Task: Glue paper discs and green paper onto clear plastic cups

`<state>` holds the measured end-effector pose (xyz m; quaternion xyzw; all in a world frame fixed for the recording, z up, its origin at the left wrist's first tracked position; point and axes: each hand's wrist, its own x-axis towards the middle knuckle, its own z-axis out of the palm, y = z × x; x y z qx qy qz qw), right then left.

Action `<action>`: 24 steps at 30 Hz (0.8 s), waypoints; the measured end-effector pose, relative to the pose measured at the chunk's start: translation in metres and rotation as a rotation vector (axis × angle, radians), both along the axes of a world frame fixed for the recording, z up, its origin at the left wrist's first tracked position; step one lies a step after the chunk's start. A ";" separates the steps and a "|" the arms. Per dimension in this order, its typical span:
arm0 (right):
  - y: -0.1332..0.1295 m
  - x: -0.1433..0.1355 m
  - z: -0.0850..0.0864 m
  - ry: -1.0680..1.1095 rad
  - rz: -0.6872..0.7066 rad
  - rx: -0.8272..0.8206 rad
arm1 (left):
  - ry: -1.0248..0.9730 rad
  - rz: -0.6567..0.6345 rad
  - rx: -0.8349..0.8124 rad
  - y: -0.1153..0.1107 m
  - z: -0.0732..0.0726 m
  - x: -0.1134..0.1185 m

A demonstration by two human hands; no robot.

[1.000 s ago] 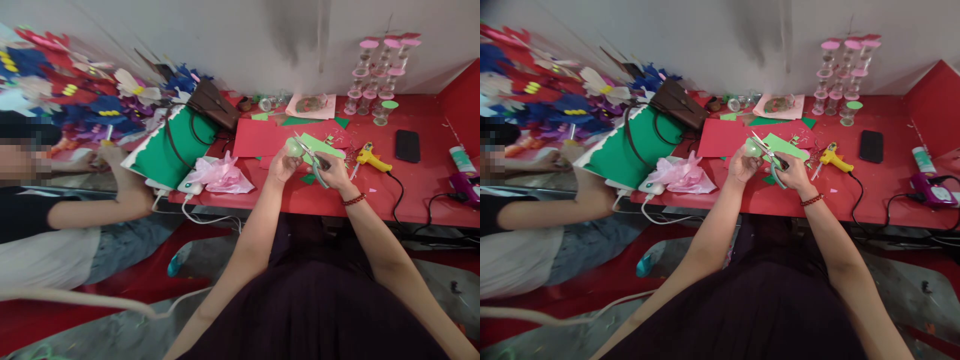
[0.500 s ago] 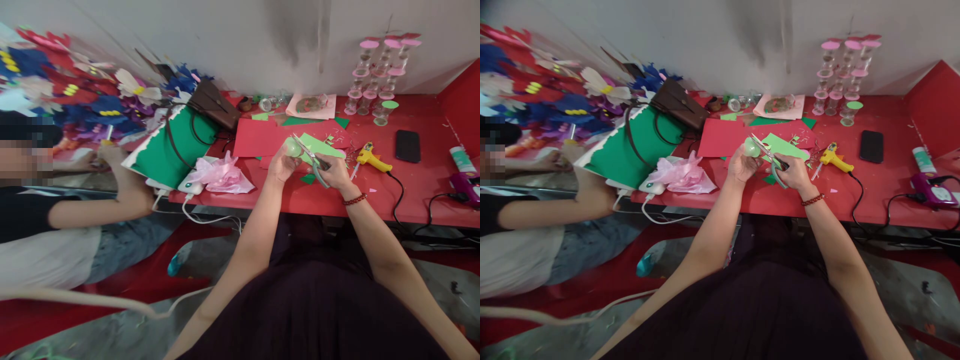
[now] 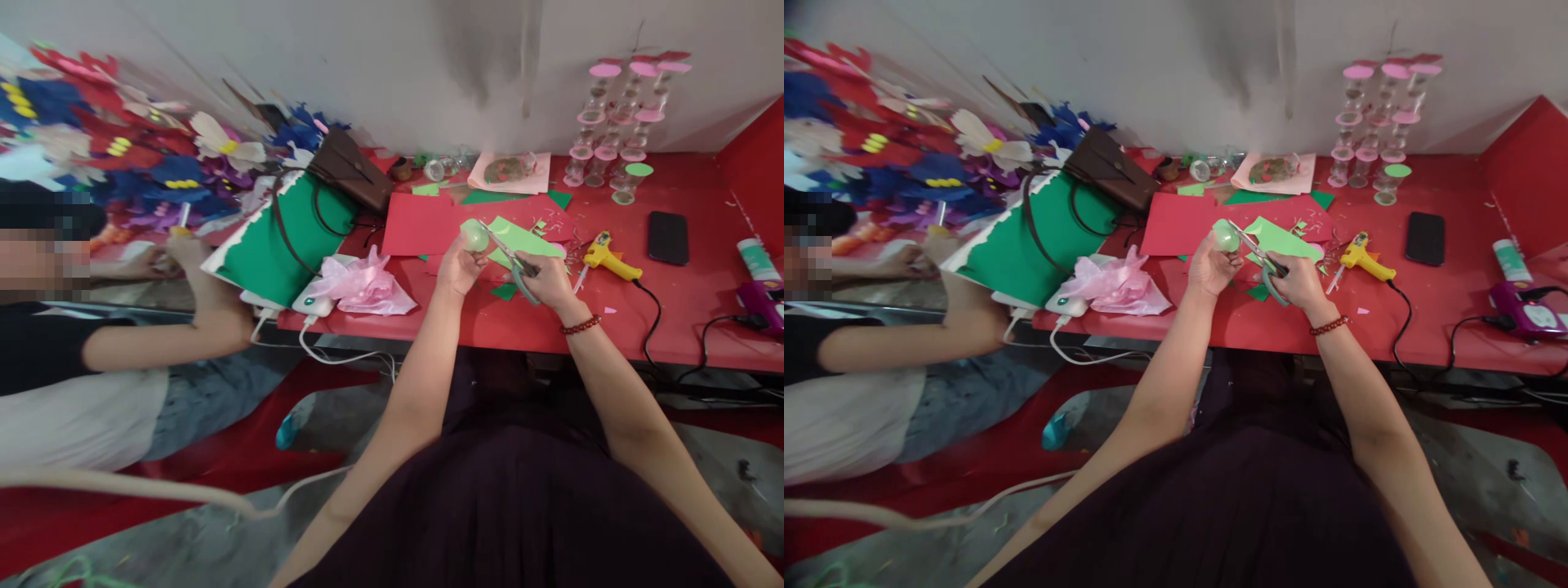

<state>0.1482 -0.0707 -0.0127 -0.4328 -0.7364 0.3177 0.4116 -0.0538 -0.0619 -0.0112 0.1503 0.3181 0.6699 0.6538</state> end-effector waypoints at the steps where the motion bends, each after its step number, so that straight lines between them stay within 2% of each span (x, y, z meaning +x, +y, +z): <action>1: 0.000 0.000 0.000 -0.001 -0.001 0.003 | -0.003 0.005 0.003 0.000 0.000 0.000; 8: -0.001 -0.001 0.001 -0.042 0.008 0.050 | -0.007 0.010 0.001 0.001 -0.001 -0.002; 13: 0.000 0.001 0.004 -0.050 -0.170 0.120 | -0.021 0.008 -0.017 -0.002 0.003 0.000; 15: 0.001 0.002 0.004 -0.100 -0.199 0.164 | -0.029 -0.001 0.002 -0.004 0.006 0.003; 19: 0.002 0.002 0.002 -0.136 -0.135 0.193 | -0.008 -0.031 0.017 -0.008 0.010 0.009; 24: -0.002 0.000 -0.001 -0.172 -0.107 0.177 | 0.050 -0.070 0.017 -0.011 0.009 0.010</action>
